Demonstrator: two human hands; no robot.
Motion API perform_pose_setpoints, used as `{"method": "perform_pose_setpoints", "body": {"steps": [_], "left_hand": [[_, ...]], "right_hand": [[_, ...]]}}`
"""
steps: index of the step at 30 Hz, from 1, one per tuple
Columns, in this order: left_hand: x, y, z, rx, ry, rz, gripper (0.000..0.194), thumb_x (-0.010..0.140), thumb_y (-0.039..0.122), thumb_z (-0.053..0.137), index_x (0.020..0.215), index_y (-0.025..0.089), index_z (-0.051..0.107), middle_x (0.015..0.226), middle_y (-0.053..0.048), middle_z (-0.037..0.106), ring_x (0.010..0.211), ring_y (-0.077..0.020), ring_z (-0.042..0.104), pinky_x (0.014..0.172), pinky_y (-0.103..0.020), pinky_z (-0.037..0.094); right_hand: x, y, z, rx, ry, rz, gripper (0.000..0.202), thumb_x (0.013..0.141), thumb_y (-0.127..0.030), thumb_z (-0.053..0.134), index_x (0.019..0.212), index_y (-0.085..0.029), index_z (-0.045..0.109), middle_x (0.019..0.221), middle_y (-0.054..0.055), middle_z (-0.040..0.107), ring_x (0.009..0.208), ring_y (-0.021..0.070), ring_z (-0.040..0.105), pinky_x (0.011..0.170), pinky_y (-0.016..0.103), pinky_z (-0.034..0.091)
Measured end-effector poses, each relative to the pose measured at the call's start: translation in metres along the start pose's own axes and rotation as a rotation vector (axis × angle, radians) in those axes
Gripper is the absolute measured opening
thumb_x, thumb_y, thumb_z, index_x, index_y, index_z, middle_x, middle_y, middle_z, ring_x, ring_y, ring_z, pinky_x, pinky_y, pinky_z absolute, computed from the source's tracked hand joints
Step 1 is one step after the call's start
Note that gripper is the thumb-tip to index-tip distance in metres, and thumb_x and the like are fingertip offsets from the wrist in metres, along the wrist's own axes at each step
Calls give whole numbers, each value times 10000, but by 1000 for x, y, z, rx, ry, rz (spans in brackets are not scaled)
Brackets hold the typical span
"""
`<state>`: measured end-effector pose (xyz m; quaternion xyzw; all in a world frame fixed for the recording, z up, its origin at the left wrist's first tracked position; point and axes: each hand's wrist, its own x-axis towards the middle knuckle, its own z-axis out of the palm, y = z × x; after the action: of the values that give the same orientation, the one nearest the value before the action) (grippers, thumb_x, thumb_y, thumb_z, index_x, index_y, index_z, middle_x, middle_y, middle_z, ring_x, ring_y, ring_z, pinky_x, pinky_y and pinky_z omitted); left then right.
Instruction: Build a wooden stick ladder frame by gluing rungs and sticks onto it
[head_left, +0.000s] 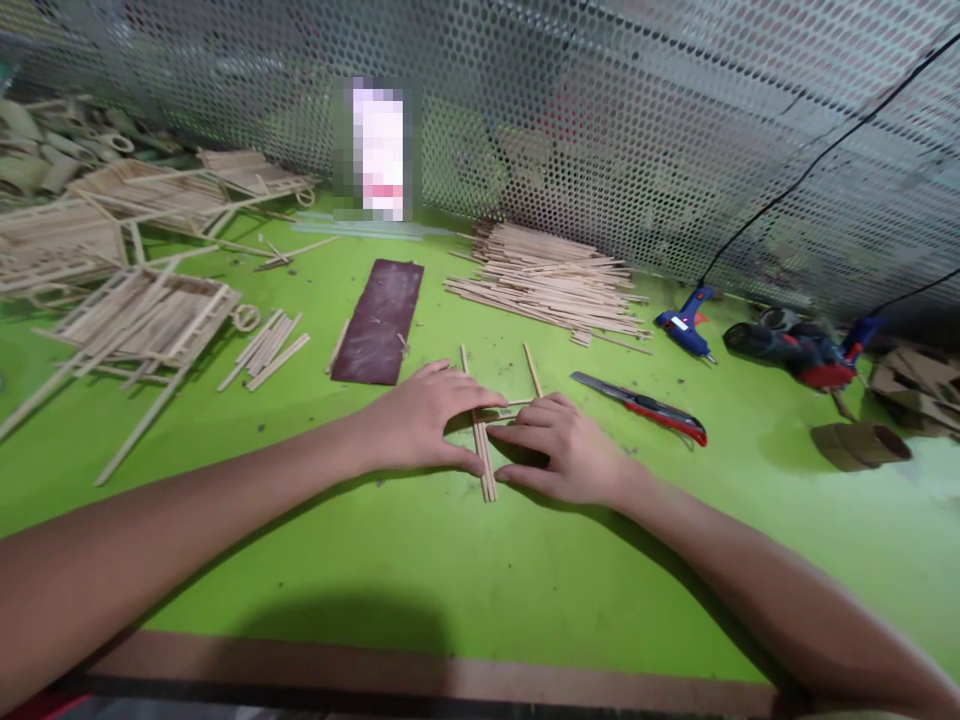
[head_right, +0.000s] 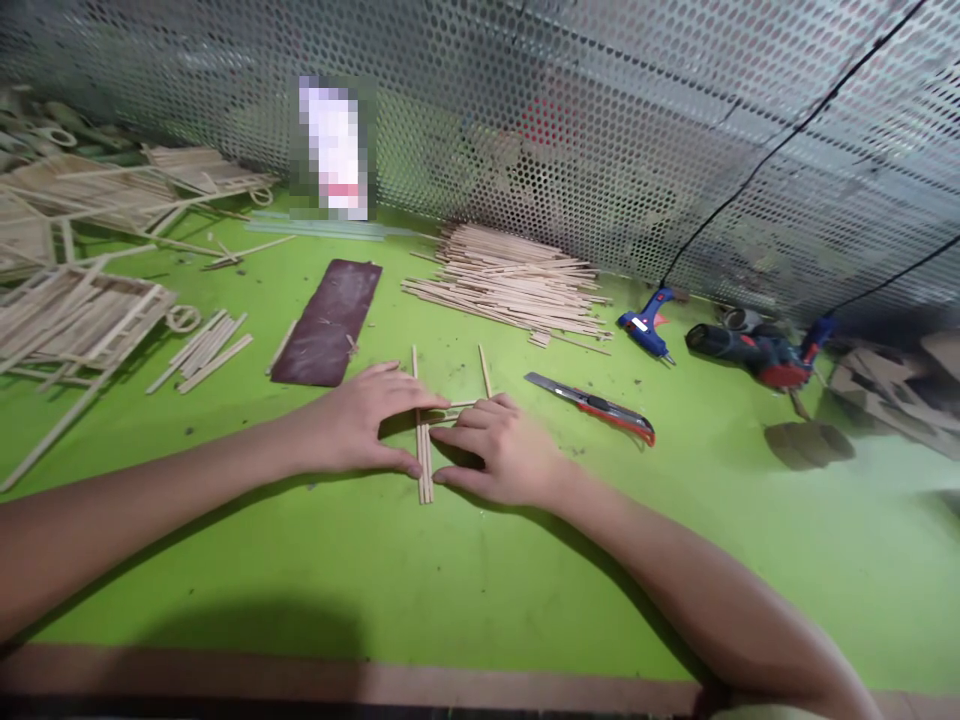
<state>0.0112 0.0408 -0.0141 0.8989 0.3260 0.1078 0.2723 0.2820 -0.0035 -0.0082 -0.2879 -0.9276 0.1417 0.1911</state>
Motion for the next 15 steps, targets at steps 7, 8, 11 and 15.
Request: {"method": "perform_pose_setpoints", "body": {"steps": [7, 8, 11, 15], "left_hand": [[-2, 8, -7, 28, -30, -26, 893, 864, 813, 823, 1580, 307, 654, 1540, -120, 727, 1475, -397, 627, 1363, -666, 279], [-2, 9, -8, 27, -38, -36, 905, 852, 818, 830, 1579, 308, 655, 1546, -120, 724, 1482, -399, 621, 1367, -666, 273], [-1, 9, -8, 25, -60, -53, 921, 843, 836, 824, 1577, 306, 657, 1558, -120, 714, 1497, -399, 606, 1377, -659, 256], [1, 7, -6, 25, -35, -33, 916, 839, 857, 809, 1560, 309, 672, 1545, -114, 721, 1482, -403, 610, 1369, -653, 277]], "right_hand": [[-3, -1, -5, 23, -83, 6, 595, 993, -570, 757, 1402, -138, 760, 1065, 122, 813, 995, 296, 748, 927, 469, 556], [-3, -2, -6, 22, -92, 12, 656, 967, -605, 778, 1416, -128, 752, 1069, 126, 813, 1000, 304, 748, 949, 484, 560], [-4, -7, -5, -6, -95, 23, 744, 925, -646, 821, 1426, -102, 748, 1061, 134, 813, 992, 312, 752, 976, 500, 570], [-4, -11, -2, -31, -79, 48, 690, 953, -610, 817, 1416, -102, 757, 1056, 131, 818, 971, 297, 756, 964, 480, 580]]}}
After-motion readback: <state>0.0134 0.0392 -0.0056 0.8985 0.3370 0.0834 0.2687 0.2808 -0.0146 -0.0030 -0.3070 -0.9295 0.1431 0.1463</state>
